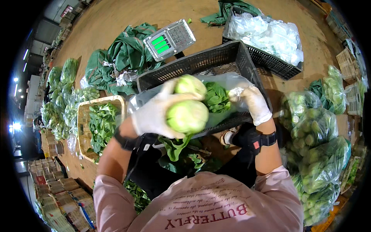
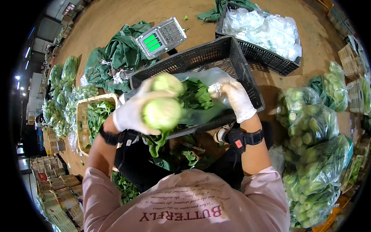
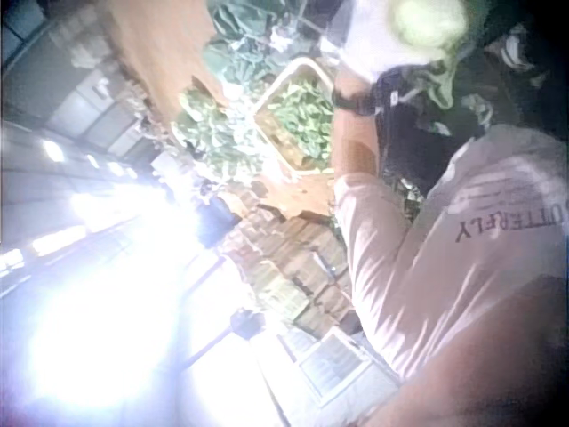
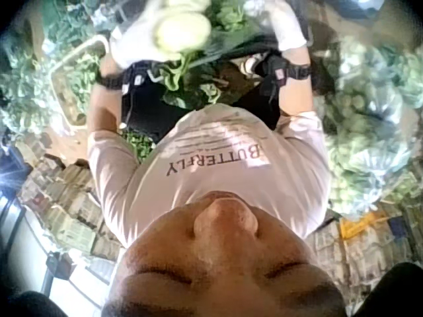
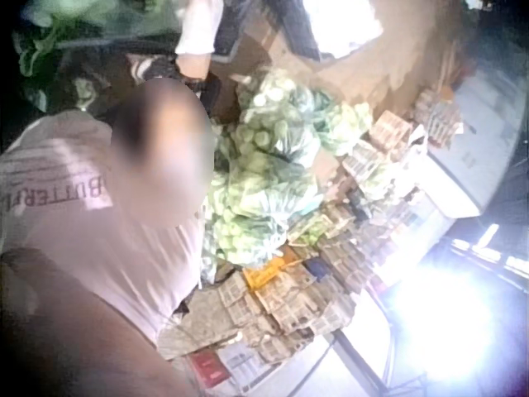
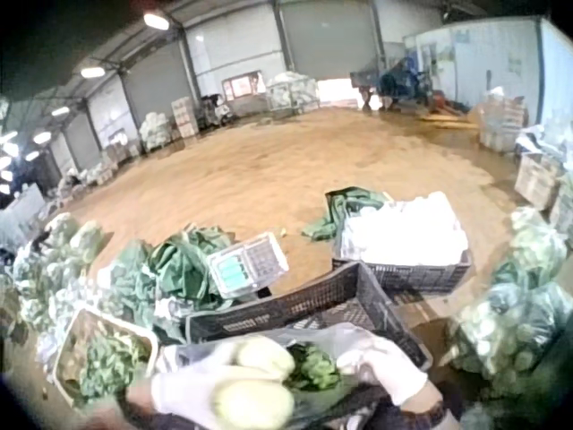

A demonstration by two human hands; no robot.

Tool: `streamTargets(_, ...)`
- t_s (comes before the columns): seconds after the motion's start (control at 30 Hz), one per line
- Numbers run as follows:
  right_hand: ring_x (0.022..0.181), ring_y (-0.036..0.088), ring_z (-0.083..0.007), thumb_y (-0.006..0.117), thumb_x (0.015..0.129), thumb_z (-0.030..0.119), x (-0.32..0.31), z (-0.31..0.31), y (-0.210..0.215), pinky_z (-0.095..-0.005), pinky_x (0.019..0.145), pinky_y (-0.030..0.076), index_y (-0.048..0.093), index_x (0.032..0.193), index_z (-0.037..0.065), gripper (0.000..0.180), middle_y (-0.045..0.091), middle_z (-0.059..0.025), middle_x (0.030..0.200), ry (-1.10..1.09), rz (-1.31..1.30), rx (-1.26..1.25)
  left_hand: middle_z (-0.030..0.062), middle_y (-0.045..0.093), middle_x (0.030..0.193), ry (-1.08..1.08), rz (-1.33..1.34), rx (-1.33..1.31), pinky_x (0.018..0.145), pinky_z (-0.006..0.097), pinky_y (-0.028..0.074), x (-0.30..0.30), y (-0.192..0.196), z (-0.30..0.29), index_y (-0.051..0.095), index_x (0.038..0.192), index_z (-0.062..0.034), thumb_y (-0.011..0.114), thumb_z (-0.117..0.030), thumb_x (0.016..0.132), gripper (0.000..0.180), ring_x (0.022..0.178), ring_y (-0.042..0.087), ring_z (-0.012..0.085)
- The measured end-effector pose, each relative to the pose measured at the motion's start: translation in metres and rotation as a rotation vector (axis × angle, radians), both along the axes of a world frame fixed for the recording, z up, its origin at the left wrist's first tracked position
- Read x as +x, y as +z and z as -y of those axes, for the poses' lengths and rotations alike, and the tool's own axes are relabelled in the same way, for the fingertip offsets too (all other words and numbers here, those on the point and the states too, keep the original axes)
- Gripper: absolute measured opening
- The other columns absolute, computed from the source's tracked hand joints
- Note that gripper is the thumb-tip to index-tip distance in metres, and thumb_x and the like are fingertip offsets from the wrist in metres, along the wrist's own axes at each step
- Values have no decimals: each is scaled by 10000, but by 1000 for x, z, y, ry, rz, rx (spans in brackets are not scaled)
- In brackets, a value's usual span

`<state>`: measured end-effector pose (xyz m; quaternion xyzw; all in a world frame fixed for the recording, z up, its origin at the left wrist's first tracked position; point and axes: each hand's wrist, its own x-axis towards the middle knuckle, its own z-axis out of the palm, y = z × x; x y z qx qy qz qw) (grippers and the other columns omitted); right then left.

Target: The person sorts leafy green vegetables, trims the stems with a knife, and places them into plastic bags which are then tied.

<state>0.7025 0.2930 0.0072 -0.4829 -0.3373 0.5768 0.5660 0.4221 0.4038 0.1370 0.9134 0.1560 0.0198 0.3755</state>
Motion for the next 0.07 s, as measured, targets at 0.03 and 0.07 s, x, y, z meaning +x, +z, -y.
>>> streamTargets(0.03, 766, 633, -264, 551, 817, 167, 3, -4, 5, -367, 759, 501, 670, 966, 15, 243, 667, -160, 870, 51, -379, 85, 266, 275, 1387, -91, -151, -10, 1113, 441, 272, 14, -15, -7, 422, 1381, -163, 826, -380, 538, 960, 1284, 340, 442)
streamTargets(0.07, 766, 633, -264, 551, 817, 167, 6, -7, 1, -367, 759, 501, 670, 966, 15, 243, 667, -160, 870, 52, -388, 86, 268, 240, 1417, -130, -336, -63, 1116, 449, 265, 29, -28, -14, 420, 1387, -173, 815, -409, 568, 940, 1299, 327, 432)
